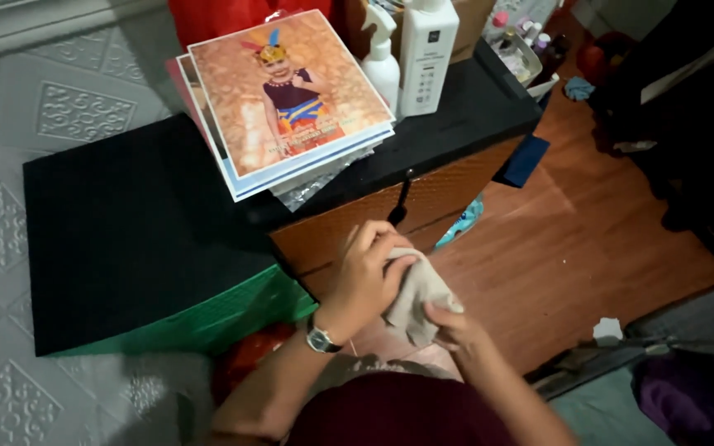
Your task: Wiping dust off various photos and placing them into protective plastic sleeves.
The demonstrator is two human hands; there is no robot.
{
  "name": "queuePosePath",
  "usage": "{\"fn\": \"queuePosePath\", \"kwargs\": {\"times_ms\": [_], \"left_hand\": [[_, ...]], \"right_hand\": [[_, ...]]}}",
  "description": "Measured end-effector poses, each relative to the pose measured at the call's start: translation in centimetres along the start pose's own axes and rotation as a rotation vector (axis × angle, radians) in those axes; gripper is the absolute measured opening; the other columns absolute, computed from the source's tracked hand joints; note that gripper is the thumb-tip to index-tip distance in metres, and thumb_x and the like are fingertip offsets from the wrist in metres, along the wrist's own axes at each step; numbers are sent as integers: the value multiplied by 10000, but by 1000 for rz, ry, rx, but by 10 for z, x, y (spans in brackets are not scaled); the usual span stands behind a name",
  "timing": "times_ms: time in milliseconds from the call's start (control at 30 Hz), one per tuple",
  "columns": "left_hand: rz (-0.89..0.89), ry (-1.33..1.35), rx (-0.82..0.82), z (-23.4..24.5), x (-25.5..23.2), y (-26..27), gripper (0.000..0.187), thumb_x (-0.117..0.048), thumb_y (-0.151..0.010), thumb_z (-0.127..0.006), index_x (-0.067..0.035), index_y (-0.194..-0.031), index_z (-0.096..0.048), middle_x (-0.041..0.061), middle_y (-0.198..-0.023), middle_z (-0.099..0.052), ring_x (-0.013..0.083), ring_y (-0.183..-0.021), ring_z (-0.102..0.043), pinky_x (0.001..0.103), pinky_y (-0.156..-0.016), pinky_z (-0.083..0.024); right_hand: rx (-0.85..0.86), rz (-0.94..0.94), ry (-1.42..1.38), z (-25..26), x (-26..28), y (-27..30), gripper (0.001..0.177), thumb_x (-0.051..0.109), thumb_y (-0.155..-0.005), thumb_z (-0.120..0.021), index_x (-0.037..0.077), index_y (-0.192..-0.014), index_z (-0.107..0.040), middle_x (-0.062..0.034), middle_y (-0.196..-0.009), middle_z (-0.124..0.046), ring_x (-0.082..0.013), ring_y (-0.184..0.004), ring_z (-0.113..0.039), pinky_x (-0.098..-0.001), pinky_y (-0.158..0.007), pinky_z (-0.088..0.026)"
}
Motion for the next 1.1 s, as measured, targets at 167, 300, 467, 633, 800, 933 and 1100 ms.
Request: {"fn": "queuePosePath", "kwargs": {"times_ms": [167, 300, 467, 633, 800, 933, 1100], "left_hand": [[-194, -498, -235, 47, -35, -35, 380, -279, -872, -822, -104, -1196, -729, 107, -1231, -602, 355, -1175, -565, 517, -971, -407], [-164, -900, -259, 75, -18, -62, 564, -272, -783, -741, -77, -1312, -724, 167, -1375, -610, 347, -1282, -568, 529, -1070, -419], [-139, -923, -222, 109, -18, -22, 280, -61, -971, -642, -68, -1238, -724, 125, -1306, -703, 268, -1232, -659, 406, -1044, -489], [33, -888, -316, 155, -16, 66, 254, 14, -992, -553, -26, -1170, -730, 139, -1234, -729, 277, -1179, -688, 439, -954, -512], [-10, -734, -509, 164, 15, 66, 294, 70, -933, -517, 35, -1174, -682, 178, -1253, -709, 371, -1192, -668, 490, -995, -523], [-68, -550, -609, 156, 61, 20, 308, 125, -917, -553, 0, -1161, -693, 171, -1227, -707, 361, -1186, -673, 447, -1031, -552], [-100, -345, -579, 156, 68, -7, 317, 157, -902, -542, -18, -1130, -676, 129, -1175, -731, 334, -1197, -692, 427, -1021, -563]], "right_hand": [[-52, -107, -260, 46, 1, 11, 743, 285, -1097, -647, 32, -1697, -289, -400, -1477, -513, -347, -840, -549, -355, -551, -454], [-133, 30, -274, -8, 56, -5, 697, 257, -989, -610, 8, -1572, -319, -255, -1472, -520, -417, -1315, -568, -525, -1069, -524], [110, 52, -385, -42, 71, -18, 648, 234, -1044, -621, 66, -1596, -326, -256, -1400, -580, -483, -1284, -586, -518, -948, -566], [266, -173, -356, -43, 33, -23, 679, 224, -1045, -655, 103, -1626, -325, -232, -1298, -618, -477, -1089, -661, -614, -894, -580], [-129, -405, -226, -72, -17, -65, 677, 354, -927, -622, 96, -1511, -397, -189, -1249, -658, -369, -1084, -699, -575, -869, -596], [-159, -312, -107, -101, -27, -132, 643, 426, -1025, -606, 42, -1514, -441, -174, -1264, -649, -329, -1061, -694, -516, -835, -580], [-18, 179, 157, -149, 17, -175, 501, 302, -1089, -660, 44, -1485, -494, -142, -1156, -644, -233, -939, -658, -373, -711, -573]]}}
Point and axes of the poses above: each hand's wrist, its own y-axis away from the middle knuckle, its own z-axis out of the back of the hand, x = y × z, the point moved 4 cm from there along -y, towards the middle knuckle
